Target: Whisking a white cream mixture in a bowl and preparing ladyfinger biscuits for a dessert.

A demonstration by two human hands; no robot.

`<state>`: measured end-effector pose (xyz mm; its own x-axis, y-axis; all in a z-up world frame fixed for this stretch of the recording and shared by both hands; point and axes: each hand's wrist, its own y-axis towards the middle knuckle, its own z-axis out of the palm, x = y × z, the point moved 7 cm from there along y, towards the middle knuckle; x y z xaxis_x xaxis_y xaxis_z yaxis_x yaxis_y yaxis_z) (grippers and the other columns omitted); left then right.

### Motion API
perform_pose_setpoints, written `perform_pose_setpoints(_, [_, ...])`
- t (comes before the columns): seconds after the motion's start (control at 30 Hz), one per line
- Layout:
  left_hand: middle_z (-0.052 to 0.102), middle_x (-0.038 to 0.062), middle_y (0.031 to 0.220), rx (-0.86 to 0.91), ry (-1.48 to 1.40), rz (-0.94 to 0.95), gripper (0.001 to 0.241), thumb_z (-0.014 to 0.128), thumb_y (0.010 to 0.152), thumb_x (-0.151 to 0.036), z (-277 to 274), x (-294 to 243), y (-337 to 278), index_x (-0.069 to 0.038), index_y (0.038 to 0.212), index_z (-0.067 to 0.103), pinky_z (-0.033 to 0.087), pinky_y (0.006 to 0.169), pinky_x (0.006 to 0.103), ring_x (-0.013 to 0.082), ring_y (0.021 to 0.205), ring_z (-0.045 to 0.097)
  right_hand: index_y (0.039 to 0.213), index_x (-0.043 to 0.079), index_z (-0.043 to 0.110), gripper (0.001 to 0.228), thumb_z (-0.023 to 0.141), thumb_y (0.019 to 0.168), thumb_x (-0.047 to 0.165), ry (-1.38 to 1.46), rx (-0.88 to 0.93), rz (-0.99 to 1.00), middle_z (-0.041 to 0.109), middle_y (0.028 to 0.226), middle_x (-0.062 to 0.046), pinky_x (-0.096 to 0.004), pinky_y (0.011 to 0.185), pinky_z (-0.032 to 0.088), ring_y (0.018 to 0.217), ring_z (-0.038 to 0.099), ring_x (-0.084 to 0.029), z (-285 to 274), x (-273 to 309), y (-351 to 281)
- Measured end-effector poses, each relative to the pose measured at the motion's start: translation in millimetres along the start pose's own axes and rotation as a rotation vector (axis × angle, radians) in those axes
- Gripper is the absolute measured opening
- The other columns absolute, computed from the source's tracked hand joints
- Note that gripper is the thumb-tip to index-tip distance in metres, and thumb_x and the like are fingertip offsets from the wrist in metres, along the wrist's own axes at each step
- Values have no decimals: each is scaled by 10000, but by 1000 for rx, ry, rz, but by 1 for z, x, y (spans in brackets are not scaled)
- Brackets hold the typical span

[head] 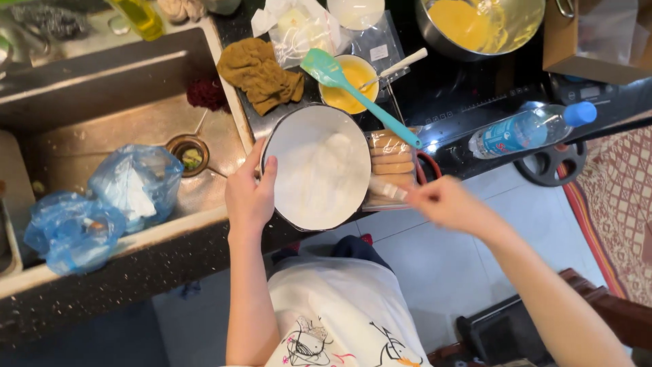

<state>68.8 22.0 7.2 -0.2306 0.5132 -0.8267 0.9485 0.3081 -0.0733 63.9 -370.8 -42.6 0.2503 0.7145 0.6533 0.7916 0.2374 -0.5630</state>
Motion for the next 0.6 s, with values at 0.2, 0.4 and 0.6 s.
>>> perform_pose_setpoints(0.2, [724, 147, 839, -78, -34, 28, 538, 617, 948, -456, 1, 6, -10, -149, 1389, 644, 500, 669, 340, 193, 660, 629, 1304, 174, 739, 395, 649, 950, 325, 104, 58, -116, 505, 552, 44, -228, 399, 391, 452, 451, -30, -14, 39, 6])
perform_pose_setpoints(0.4, [663, 120, 727, -84, -14, -19, 529, 614, 942, -458, 1, 9, -12, -170, 1384, 655, 485, 630, 353, 211, 609, 609, 856, -50, 814, 445, 676, 1014, 342, 83, 211, 51, 543, 536, -17, -263, 371, 291, 412, 414, -74, -41, 34, 15])
perform_pose_setpoints(0.6, [635, 110, 688, -61, 6, 38, 539, 627, 935, -460, -1, -1, -8, -173, 1390, 658, 480, 624, 353, 193, 612, 598, 714, 9, 772, 414, 708, 921, 363, 84, 278, 109, 614, 555, -1, -268, 352, 297, 381, 412, -74, -36, 58, 3])
